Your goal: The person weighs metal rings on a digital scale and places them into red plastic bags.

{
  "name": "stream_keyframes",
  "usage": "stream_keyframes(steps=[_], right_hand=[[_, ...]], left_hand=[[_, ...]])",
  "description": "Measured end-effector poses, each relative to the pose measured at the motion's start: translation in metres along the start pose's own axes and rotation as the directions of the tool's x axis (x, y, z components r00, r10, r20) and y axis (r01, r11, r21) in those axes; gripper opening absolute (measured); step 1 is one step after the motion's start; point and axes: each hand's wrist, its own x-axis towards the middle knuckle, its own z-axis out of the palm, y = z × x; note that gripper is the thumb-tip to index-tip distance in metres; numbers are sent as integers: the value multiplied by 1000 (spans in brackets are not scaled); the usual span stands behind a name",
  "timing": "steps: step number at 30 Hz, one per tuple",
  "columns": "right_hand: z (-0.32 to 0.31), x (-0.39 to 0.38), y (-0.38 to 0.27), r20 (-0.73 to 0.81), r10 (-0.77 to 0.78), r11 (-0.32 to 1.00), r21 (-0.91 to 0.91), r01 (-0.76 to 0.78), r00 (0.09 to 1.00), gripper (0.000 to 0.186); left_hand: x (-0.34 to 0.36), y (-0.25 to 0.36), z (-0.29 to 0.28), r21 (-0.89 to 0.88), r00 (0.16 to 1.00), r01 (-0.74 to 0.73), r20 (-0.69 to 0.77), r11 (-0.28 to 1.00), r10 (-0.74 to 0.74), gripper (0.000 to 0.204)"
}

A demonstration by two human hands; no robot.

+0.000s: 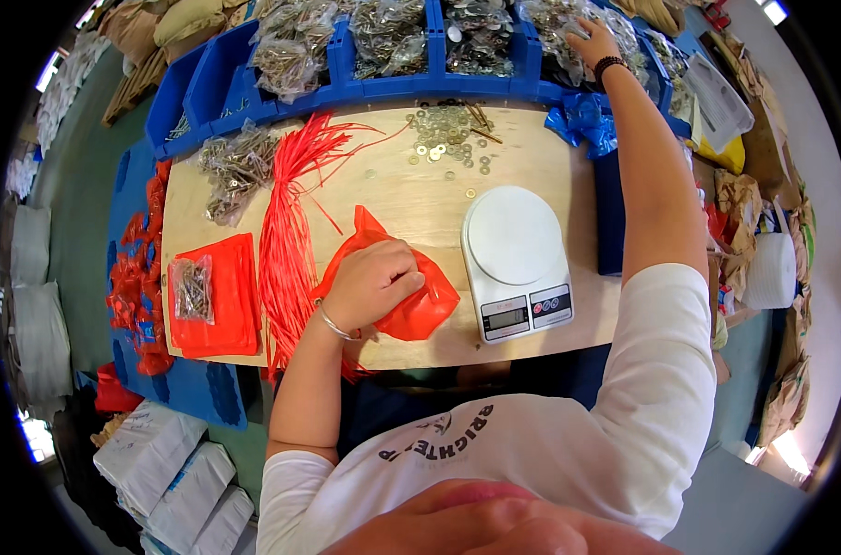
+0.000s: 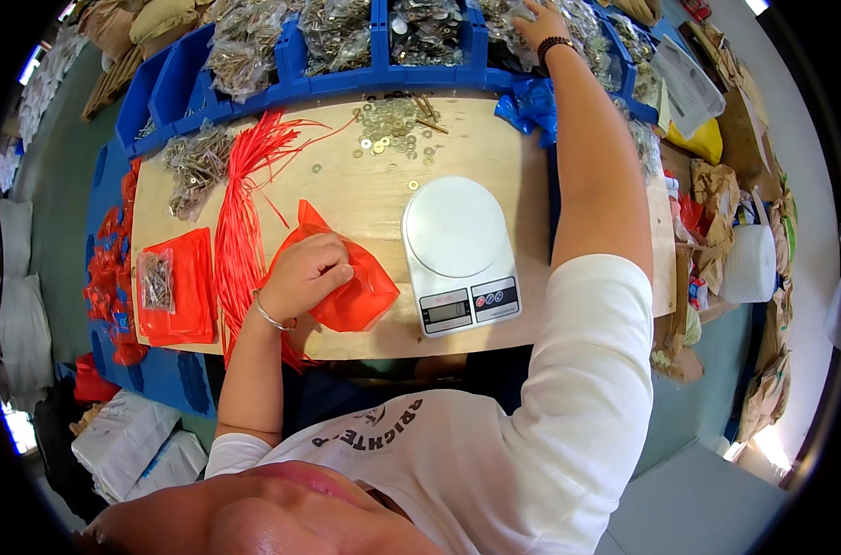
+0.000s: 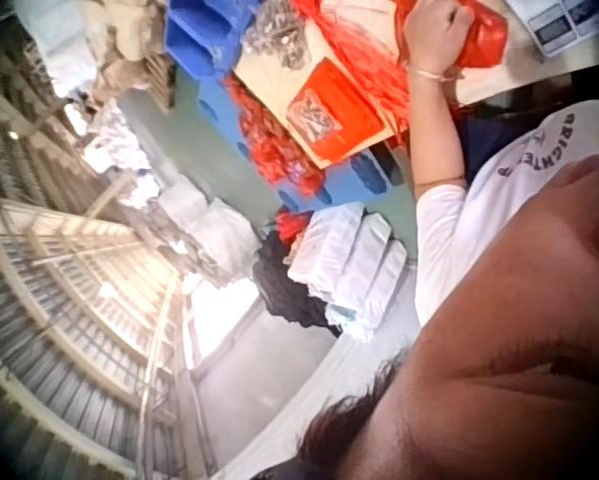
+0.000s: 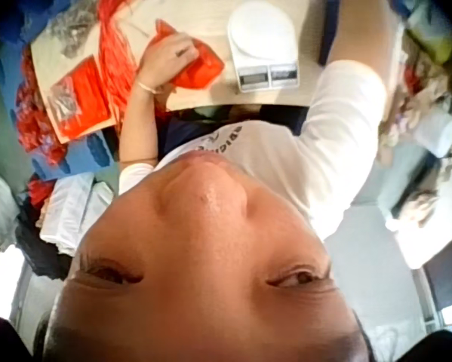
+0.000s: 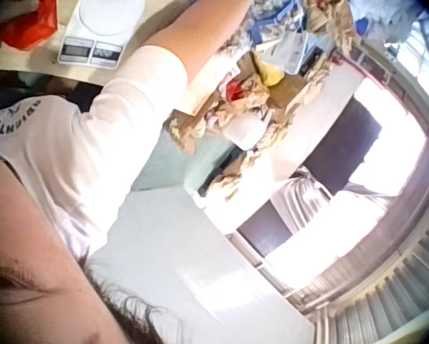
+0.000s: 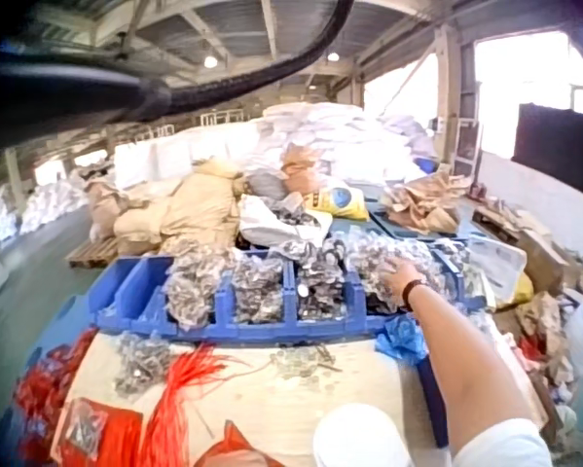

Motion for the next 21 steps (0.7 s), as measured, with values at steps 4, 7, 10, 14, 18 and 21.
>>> stream_keyframes(steps=[4, 7, 10, 14, 18, 21], right_hand=[[19, 6, -10, 51, 5, 990, -141, 2, 999, 60], [19, 2, -10, -16, 10, 996, -87, -12, 1000, 59], [-15, -20, -54, 278, 149, 983, 61, -172, 949, 55], [-34, -49, -24, 317, 300, 858, 322, -400, 900, 39], [-70, -94, -62, 409, 272, 305, 822, -481, 871, 26], [-105, -138, -102, 450, 221, 136, 864, -484, 865, 23]], left_hand=[[-1, -3, -1, 6, 1000, -8, -3, 1000, 8, 24], [-1, -6, 3, -41, 999, -42, -18, 998, 41, 25], [-7, -7, 1, -24, 998, -18, -57, 1000, 16, 26], [0, -5, 1, -14, 1000, 2, -11, 1000, -3, 25], [-2, -10, 4, -1, 1000, -14, -23, 1000, 14, 25], [-3, -8, 6, 26, 1000, -1, -22, 1000, 2, 24]])
